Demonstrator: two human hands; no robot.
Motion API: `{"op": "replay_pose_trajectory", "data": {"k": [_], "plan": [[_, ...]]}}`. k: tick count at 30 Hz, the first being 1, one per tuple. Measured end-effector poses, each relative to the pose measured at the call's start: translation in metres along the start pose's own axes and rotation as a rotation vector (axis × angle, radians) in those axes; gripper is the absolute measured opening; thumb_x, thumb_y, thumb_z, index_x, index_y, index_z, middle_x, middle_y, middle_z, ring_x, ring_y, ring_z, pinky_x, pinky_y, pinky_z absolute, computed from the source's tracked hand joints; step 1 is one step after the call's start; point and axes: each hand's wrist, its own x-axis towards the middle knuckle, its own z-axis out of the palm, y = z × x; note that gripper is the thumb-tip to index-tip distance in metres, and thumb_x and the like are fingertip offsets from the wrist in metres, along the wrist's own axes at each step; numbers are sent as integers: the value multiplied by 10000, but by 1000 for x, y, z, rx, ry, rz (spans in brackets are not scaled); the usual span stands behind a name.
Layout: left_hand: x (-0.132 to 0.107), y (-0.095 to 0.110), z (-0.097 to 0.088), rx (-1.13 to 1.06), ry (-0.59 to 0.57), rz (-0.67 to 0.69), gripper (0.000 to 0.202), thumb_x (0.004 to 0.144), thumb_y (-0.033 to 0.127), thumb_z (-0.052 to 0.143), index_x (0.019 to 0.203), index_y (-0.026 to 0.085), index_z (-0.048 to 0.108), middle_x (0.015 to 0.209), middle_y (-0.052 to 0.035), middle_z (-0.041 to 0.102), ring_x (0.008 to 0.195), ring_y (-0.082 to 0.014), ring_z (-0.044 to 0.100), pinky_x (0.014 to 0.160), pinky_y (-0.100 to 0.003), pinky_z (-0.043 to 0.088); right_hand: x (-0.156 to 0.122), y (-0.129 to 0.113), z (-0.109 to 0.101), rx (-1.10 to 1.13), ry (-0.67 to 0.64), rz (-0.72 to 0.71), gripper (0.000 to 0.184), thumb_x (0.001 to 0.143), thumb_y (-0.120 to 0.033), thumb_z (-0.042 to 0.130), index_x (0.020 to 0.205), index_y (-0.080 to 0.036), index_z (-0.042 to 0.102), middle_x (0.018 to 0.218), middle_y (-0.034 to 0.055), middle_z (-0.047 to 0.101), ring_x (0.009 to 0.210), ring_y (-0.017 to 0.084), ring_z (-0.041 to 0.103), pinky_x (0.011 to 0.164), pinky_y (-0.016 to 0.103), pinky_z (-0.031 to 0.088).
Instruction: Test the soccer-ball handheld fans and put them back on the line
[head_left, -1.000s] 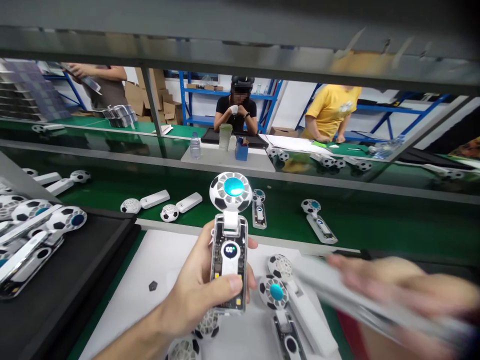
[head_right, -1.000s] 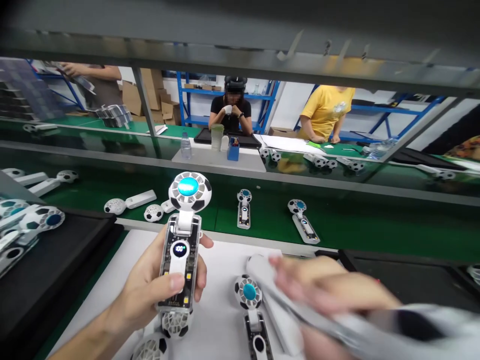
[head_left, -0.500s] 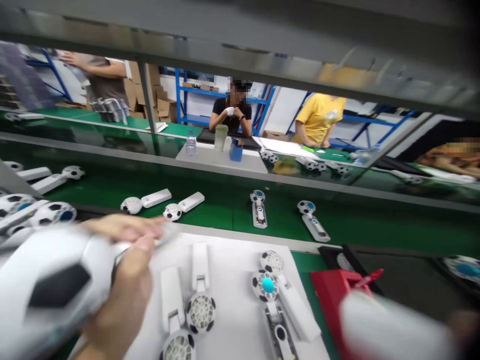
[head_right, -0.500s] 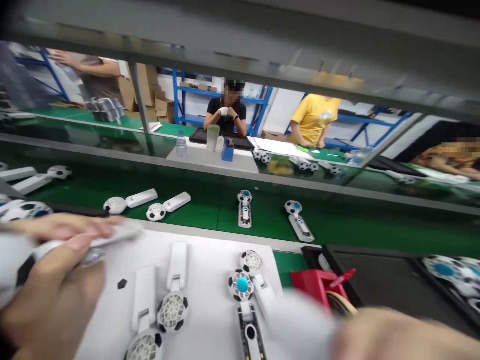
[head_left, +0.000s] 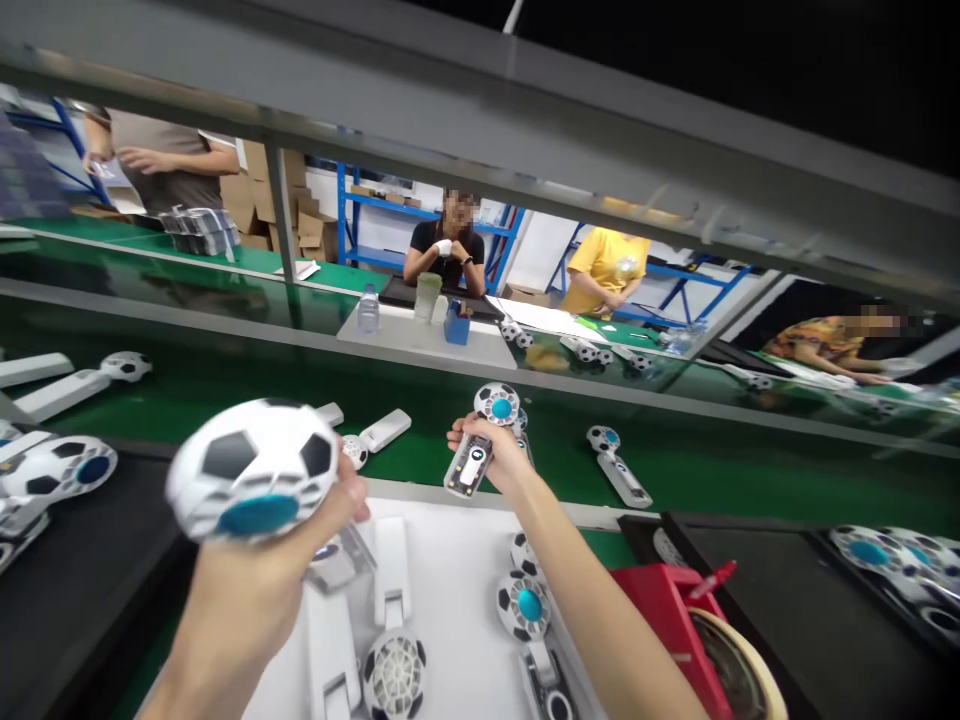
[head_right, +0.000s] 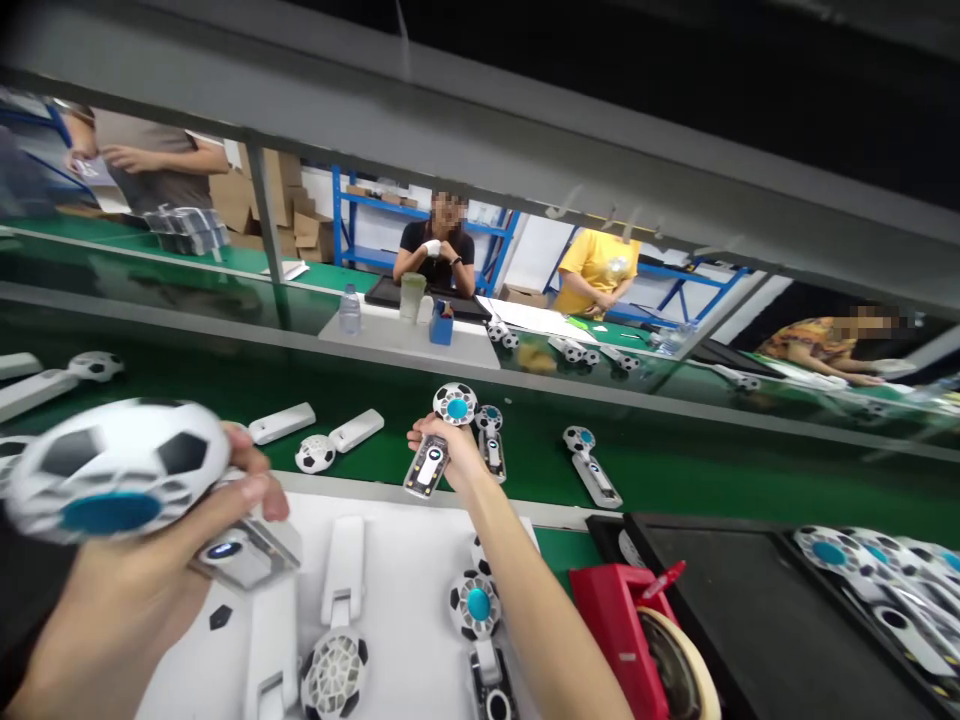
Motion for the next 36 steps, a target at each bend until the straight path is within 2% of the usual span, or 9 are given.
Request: {"op": "replay_pose_trajectory", "data": {"k": [5,11,14,16,18,19,21,25,36], "plan": [[13,0,4,-157,-185,-361,245,756,340,747,790,158,587,709,-7,606,571,-161,603,577,-302,510,37,19,1,-225,154,108,253,963,-303,624,1152,-135,619,1103,74,649,900,188,661,768,360,581],[17,-5,2,-140,-231,-382,295,777,356,737,926,190,544,771,-8,632,609,-192,652,602,-324,523,30,15,19,-414,232,-31,392,949,-294,635,1313,-177,548,1387,114,514,1211,294,548,991,515,482],[17,-8,5,-100,-225,-352,385,758,326,761,1039,221,519,811,-2,642,628,-191,666,612,-319,521,-7,3,39,-423,54,-117,388,941,-310,639,1298,-180,558,1407,112,505,1256,295,510,1061,527,411],[18,-11,8,-105,-229,-333,497,734,311,789,1127,248,492,860,3,640,649,-176,656,606,-302,516,-44,-4,53,-398,-180,-114,303,949,-415,611,1122,-170,652,1187,98,644,1101,253,605,1026,455,448],[18,-14,11,-104,-222,-297,556,733,291,794,1184,265,470,887,10,629,685,-150,635,633,-277,512,-86,-7,65,-338,-401,-58,502,982,-594,430,1032,-159,674,949,93,689,857,230,666,854,425,538],[18,-16,12,-97,-216,-283,563,740,281,787,1199,271,462,888,15,622,701,-141,626,653,-271,511,-105,-7,69,-270,-521,-11,572,984,-642,355,1121,-173,651,952,92,685,844,226,673,820,414,548],[16,-18,15,-70,-214,-271,552,761,272,764,1214,277,449,868,24,609,730,-141,617,676,-269,511,-138,-6,74,-12,-693,83,522,925,-602,552,1256,-199,565,1056,97,657,903,236,670,845,417,528],[12,-20,19,-26,-250,-260,487,775,281,747,1166,264,458,869,12,619,838,-172,626,690,-266,500,-172,-4,76,110,-538,107,428,915,-403,673,1285,-255,518,1110,60,586,959,213,630,927,422,486],[-1,-30,25,-35,-338,-240,511,784,258,748,1191,269,440,906,-3,625,789,-165,623,693,-276,504,-196,-2,66,119,-412,139,769,823,-474,733,1465,-268,363,1375,135,496,1177,312,550,794,385,541]]}}
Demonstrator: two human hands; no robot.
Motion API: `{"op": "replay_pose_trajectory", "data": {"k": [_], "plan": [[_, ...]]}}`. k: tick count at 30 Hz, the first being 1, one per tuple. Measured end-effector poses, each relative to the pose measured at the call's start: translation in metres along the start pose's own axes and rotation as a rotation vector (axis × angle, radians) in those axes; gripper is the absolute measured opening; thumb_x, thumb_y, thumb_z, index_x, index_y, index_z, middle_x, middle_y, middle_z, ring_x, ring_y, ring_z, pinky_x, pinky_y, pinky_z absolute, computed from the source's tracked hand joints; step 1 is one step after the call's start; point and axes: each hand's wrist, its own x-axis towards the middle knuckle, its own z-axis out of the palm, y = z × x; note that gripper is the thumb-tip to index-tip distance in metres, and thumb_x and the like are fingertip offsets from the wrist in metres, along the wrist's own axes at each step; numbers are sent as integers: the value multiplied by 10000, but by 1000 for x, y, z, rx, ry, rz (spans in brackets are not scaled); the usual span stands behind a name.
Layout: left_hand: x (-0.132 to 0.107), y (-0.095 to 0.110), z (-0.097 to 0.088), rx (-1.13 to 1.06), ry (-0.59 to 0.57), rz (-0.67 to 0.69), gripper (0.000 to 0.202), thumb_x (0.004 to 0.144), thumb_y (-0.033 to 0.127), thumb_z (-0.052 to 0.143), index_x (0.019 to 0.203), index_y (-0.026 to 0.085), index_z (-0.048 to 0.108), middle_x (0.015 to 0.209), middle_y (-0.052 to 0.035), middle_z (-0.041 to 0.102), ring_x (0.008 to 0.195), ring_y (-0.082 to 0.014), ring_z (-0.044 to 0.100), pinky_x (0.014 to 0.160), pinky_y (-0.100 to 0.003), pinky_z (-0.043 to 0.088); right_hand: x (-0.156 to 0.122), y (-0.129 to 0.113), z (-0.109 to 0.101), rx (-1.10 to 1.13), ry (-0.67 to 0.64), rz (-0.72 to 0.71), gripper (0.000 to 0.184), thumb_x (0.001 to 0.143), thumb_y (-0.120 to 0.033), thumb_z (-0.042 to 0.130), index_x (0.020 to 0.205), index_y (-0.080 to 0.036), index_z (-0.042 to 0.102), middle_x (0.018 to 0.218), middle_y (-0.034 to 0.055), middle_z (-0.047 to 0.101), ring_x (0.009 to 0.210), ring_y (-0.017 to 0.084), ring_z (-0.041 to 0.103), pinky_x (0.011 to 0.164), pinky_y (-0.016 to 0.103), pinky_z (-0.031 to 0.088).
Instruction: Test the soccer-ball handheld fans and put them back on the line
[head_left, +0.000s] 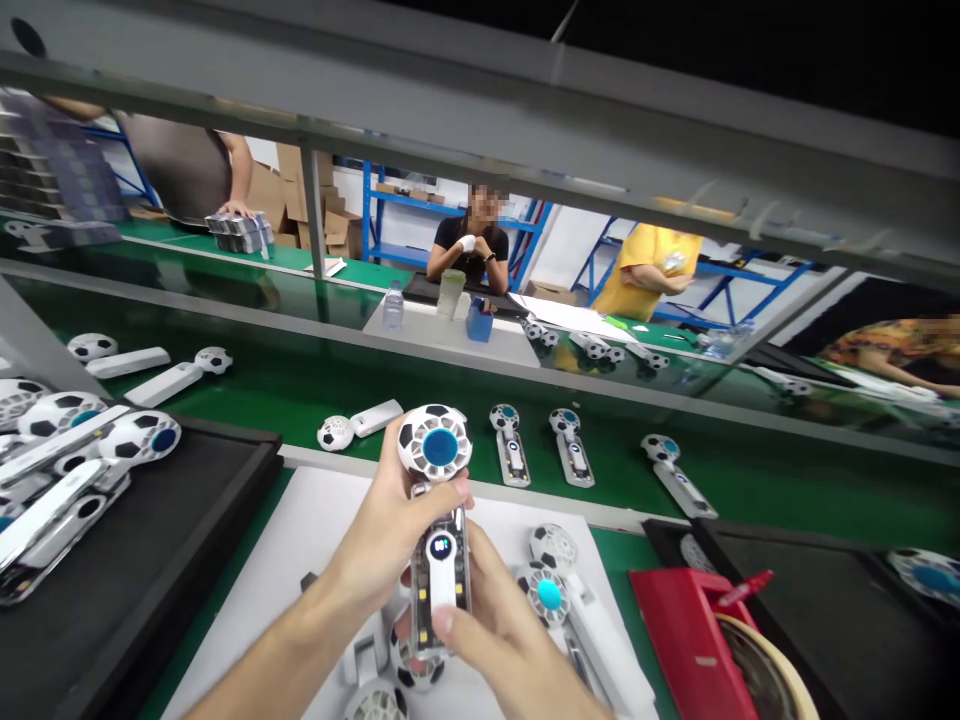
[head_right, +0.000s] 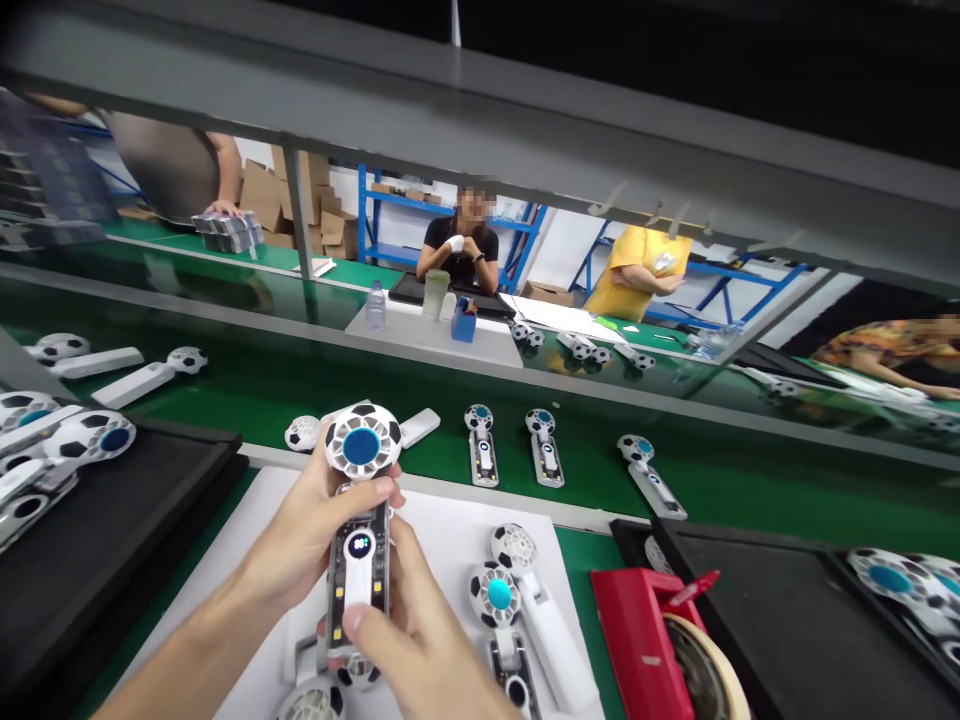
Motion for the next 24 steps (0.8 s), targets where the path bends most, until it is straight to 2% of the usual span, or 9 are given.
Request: {"op": "replay_pose_trajectory", "data": {"k": [5,10,15,17,21,24], "plan": [[-2,-2,2,46,-19,40,591,775,259,751,1257,298,412,960,-5,613,821,-170,609,703,-278,492,-2,4,0,58,-8,-6,747,822,-428,745,1439,-235,369,1271,143,559,1011,282,634,713,357,537],[-3,-3,3,113,-27,71,623,773,251,753,1290,313,411,1049,-11,616,811,-142,585,749,-273,474,-6,6,0,94,16,-6,771,810,-398,758,1441,-237,344,1172,120,598,917,278,660,695,387,540],[-2,-6,4,116,-40,91,627,768,307,760,1297,286,424,1102,-45,635,863,-190,631,773,-315,488,-12,3,4,84,118,47,847,768,-413,778,1449,-224,310,1169,133,607,880,267,642,669,409,570],[-2,-7,5,123,-46,102,643,770,322,760,1317,284,422,1139,-55,631,904,-210,639,792,-327,491,-14,3,7,88,147,38,827,767,-426,775,1436,-245,325,1165,123,609,867,259,638,645,395,572],[-2,-12,8,150,-89,104,682,791,336,745,1375,287,394,1184,-64,627,994,-240,633,842,-336,488,-19,0,10,100,189,-22,738,776,-458,778,1375,-254,399,1179,113,616,970,279,654,723,376,560],[0,-18,7,202,-161,82,660,827,344,710,1390,286,371,1206,-65,630,1037,-236,620,882,-329,474,-26,-2,7,93,204,11,669,826,-500,722,1363,-262,402,1063,82,631,843,268,695,672,369,551]]}}
